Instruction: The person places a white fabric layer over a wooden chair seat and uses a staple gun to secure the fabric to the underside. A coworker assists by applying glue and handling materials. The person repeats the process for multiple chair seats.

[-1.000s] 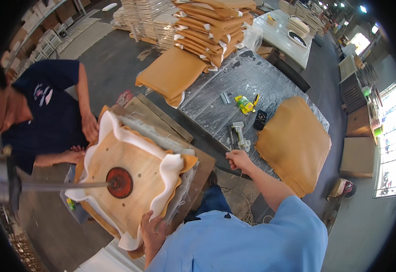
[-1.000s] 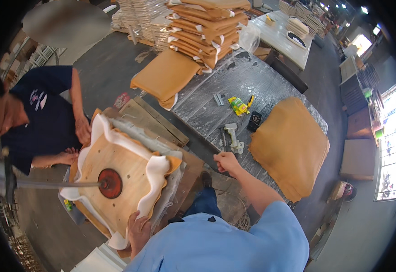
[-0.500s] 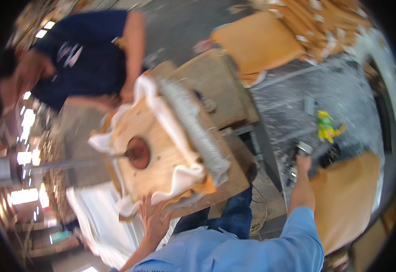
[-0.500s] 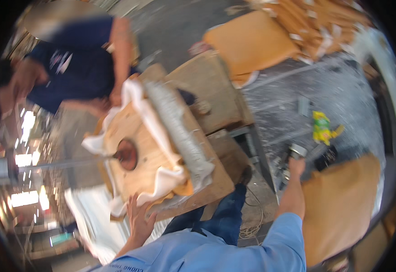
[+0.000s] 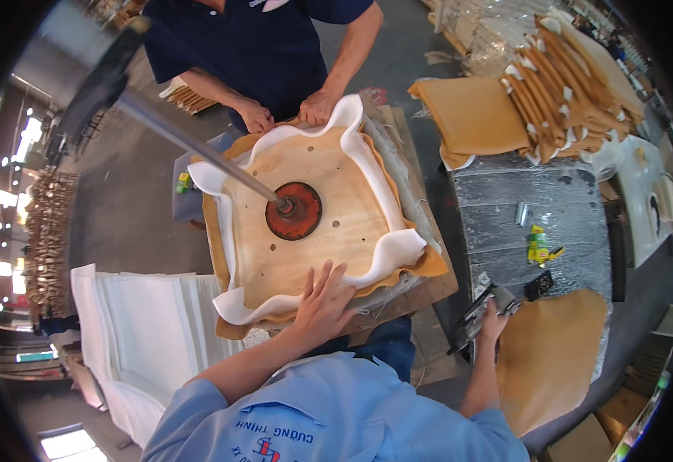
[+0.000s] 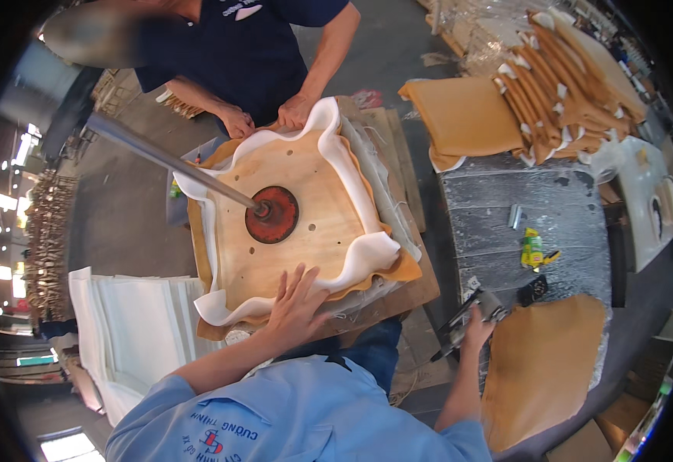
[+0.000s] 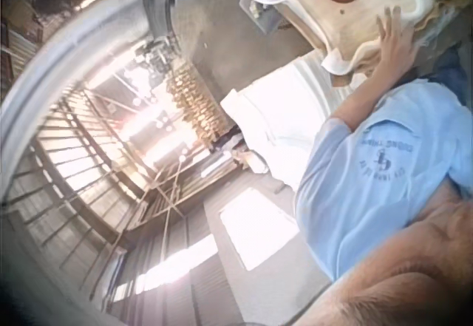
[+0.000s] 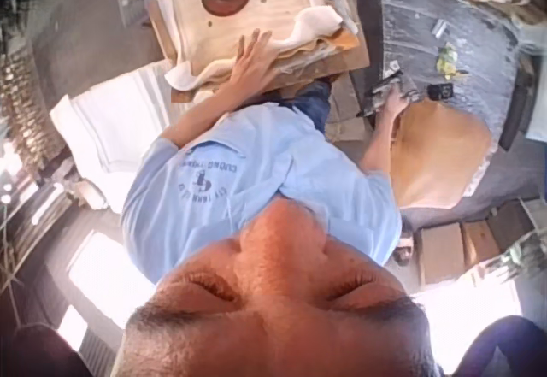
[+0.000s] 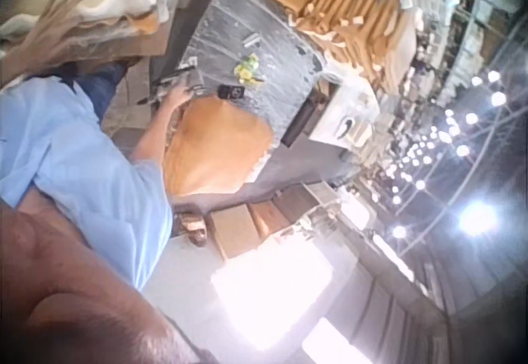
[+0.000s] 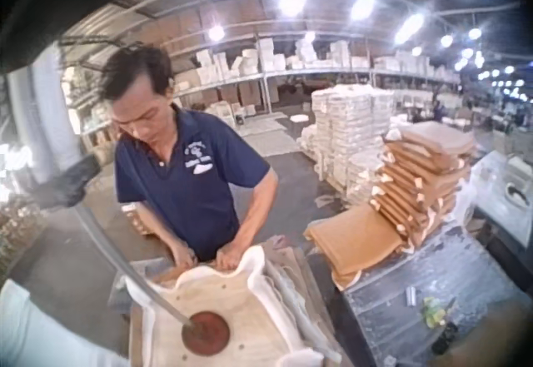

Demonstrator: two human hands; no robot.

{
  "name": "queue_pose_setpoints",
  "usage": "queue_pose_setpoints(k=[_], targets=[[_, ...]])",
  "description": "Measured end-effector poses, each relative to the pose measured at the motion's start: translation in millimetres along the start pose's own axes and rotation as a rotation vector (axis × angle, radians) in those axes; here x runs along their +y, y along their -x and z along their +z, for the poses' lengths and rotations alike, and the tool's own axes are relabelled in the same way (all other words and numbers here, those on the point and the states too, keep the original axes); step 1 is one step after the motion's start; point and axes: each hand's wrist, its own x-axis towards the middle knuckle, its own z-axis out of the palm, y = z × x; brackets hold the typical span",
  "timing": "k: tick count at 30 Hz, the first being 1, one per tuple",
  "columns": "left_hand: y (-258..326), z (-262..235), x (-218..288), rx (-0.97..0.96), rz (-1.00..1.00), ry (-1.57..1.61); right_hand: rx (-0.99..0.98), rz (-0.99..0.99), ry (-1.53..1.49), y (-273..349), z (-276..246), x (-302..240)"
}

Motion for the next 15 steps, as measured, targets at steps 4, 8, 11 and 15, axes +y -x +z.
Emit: queue_pose_setpoints(k=[4,8,11,15], targets=[[-15.4,13.9,-11.3,0.095,0.079,-0.041,-0.134,0.016,-0.156,113.9,19.0,-46.9],[-28.9,22.3,-12.1,0.15,0.106,-0.021,-0.204,0.133,-0.154,174.9,14.0,-50.7],[-26.8,25.3,-12.1,0.169,0.075,0.002,-0.359,0.069,-0.073,200.9,24.1,-70.5],[-26.2,21.3,-15.3,0.149,0.038,0.018,-0.495,0.019,-0.009,212.9,39.4,-96.4]])
